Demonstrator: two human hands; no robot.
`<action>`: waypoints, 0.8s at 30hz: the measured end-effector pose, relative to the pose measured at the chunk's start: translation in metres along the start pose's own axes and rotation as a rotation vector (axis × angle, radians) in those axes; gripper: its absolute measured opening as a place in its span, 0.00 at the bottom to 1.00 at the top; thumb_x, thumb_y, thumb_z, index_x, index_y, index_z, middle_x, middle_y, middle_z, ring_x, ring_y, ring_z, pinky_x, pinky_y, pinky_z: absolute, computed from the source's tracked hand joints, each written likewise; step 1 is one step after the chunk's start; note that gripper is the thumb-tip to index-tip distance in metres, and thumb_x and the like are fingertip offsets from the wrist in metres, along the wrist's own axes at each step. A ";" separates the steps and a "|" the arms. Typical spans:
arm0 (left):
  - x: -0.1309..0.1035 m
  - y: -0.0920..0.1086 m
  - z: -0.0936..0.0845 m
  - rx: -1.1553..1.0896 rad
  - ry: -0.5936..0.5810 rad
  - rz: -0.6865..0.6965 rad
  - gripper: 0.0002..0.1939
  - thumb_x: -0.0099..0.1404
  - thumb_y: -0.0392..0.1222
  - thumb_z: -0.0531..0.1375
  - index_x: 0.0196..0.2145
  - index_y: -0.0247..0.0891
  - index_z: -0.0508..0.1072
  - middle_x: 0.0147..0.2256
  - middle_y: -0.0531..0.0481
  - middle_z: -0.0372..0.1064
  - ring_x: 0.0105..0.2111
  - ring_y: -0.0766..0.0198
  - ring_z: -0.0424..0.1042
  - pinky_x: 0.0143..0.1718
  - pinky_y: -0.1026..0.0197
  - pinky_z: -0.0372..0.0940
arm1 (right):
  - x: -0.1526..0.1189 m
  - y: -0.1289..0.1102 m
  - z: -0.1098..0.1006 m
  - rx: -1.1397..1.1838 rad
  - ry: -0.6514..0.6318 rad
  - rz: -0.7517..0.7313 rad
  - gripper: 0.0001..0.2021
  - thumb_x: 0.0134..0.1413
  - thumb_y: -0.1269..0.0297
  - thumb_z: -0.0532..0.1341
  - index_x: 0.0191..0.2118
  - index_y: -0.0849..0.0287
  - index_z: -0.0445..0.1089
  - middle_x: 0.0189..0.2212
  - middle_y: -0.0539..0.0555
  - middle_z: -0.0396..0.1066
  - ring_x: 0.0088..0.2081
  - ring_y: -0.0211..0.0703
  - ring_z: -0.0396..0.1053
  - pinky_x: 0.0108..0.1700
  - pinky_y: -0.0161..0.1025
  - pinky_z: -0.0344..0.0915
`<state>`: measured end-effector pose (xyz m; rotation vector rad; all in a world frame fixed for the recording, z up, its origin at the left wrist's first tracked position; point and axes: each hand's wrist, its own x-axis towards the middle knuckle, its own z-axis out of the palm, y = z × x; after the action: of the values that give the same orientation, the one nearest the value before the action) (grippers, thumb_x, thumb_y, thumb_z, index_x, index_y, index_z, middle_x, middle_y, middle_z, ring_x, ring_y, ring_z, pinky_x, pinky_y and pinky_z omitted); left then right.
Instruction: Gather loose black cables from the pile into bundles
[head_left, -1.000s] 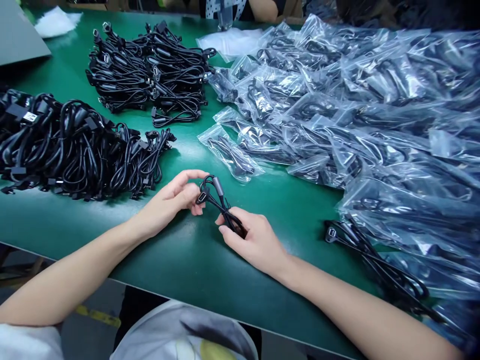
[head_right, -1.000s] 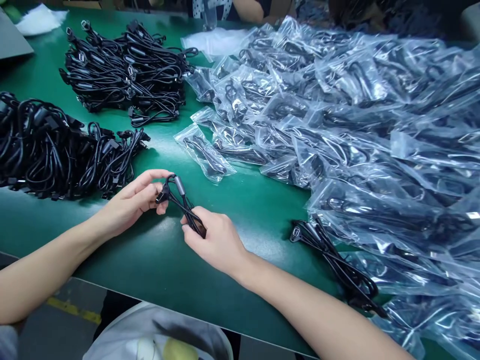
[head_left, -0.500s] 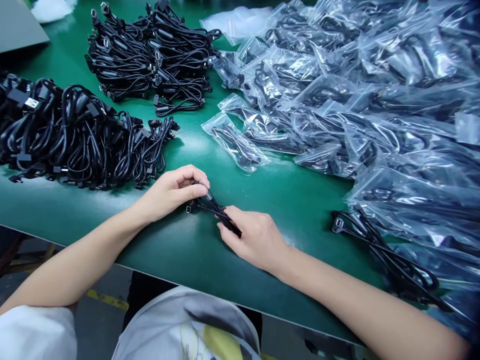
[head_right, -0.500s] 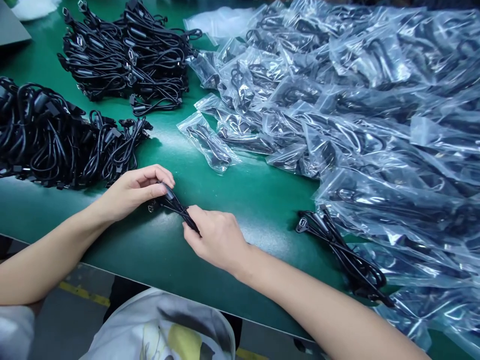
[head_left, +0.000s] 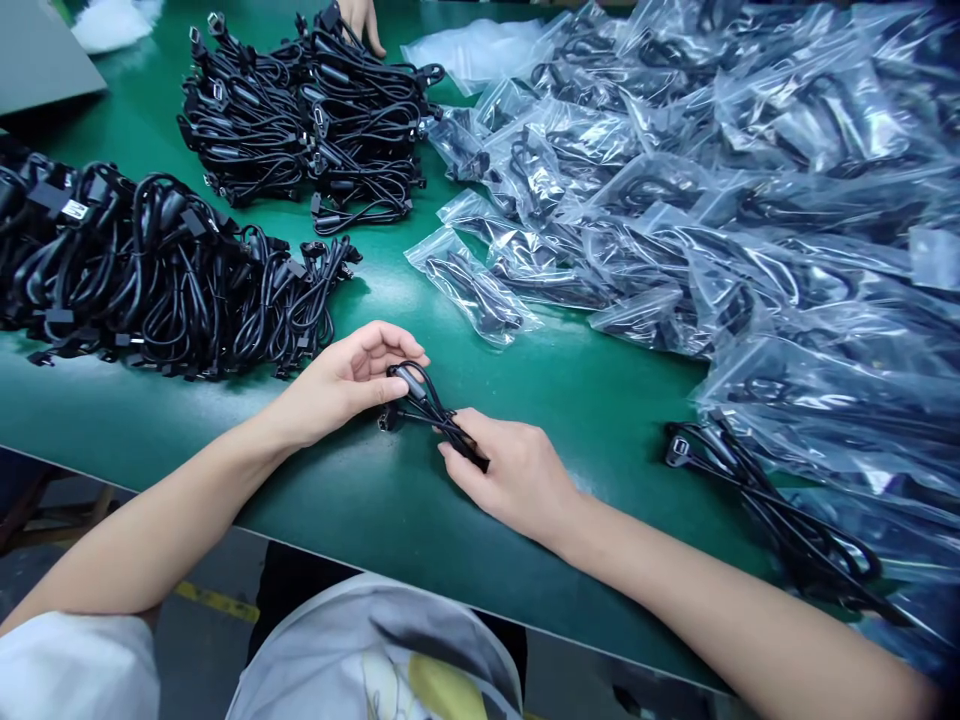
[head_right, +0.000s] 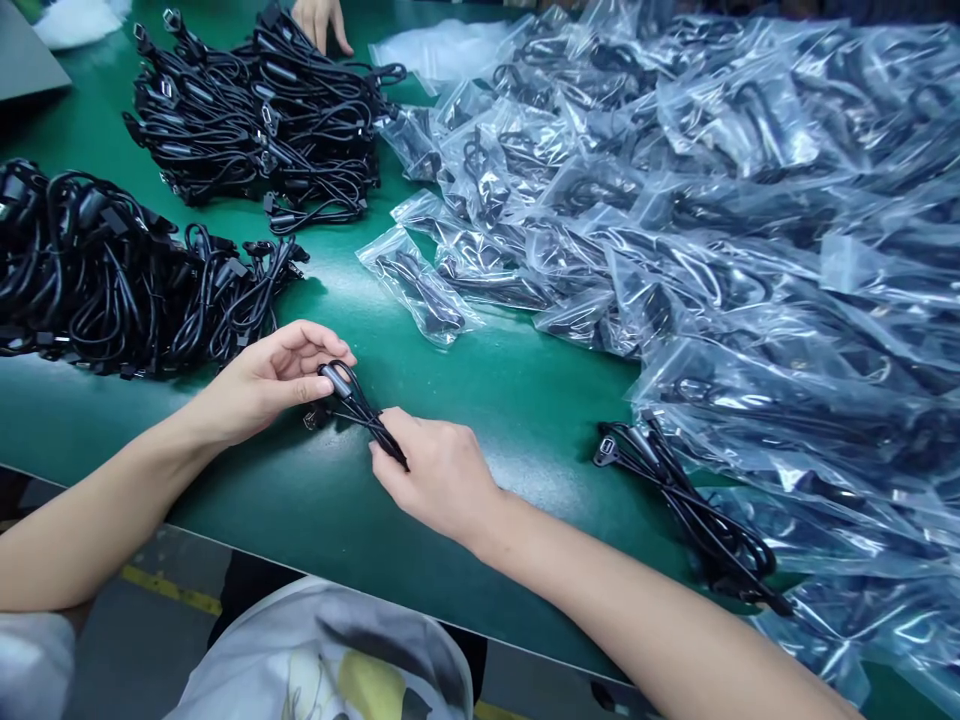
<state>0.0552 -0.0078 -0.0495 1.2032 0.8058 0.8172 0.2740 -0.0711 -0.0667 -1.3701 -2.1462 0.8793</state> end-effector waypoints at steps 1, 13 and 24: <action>0.000 0.000 0.001 0.006 0.006 0.004 0.12 0.61 0.36 0.69 0.42 0.38 0.74 0.42 0.49 0.74 0.45 0.65 0.74 0.47 0.64 0.68 | 0.003 -0.002 -0.003 0.108 -0.039 0.051 0.05 0.58 0.66 0.58 0.31 0.58 0.67 0.23 0.48 0.67 0.24 0.38 0.61 0.29 0.36 0.51; -0.006 -0.009 0.029 0.079 -0.079 -0.229 0.19 0.63 0.49 0.66 0.46 0.36 0.70 0.38 0.49 0.74 0.32 0.66 0.75 0.35 0.62 0.71 | 0.027 0.006 -0.022 1.318 0.119 0.225 0.21 0.51 0.66 0.68 0.51 0.50 0.66 0.44 0.48 0.73 0.50 0.41 0.73 0.56 0.39 0.67; -0.007 -0.009 0.048 0.157 -0.208 -0.319 0.10 0.65 0.43 0.63 0.31 0.33 0.72 0.27 0.50 0.74 0.26 0.68 0.73 0.29 0.65 0.69 | 0.023 -0.004 -0.023 1.394 0.048 0.167 0.16 0.49 0.68 0.69 0.40 0.52 0.63 0.37 0.47 0.70 0.47 0.43 0.73 0.46 0.40 0.73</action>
<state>0.0944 -0.0375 -0.0493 1.2340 0.8734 0.3669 0.2774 -0.0454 -0.0470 -0.7393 -0.8442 1.8224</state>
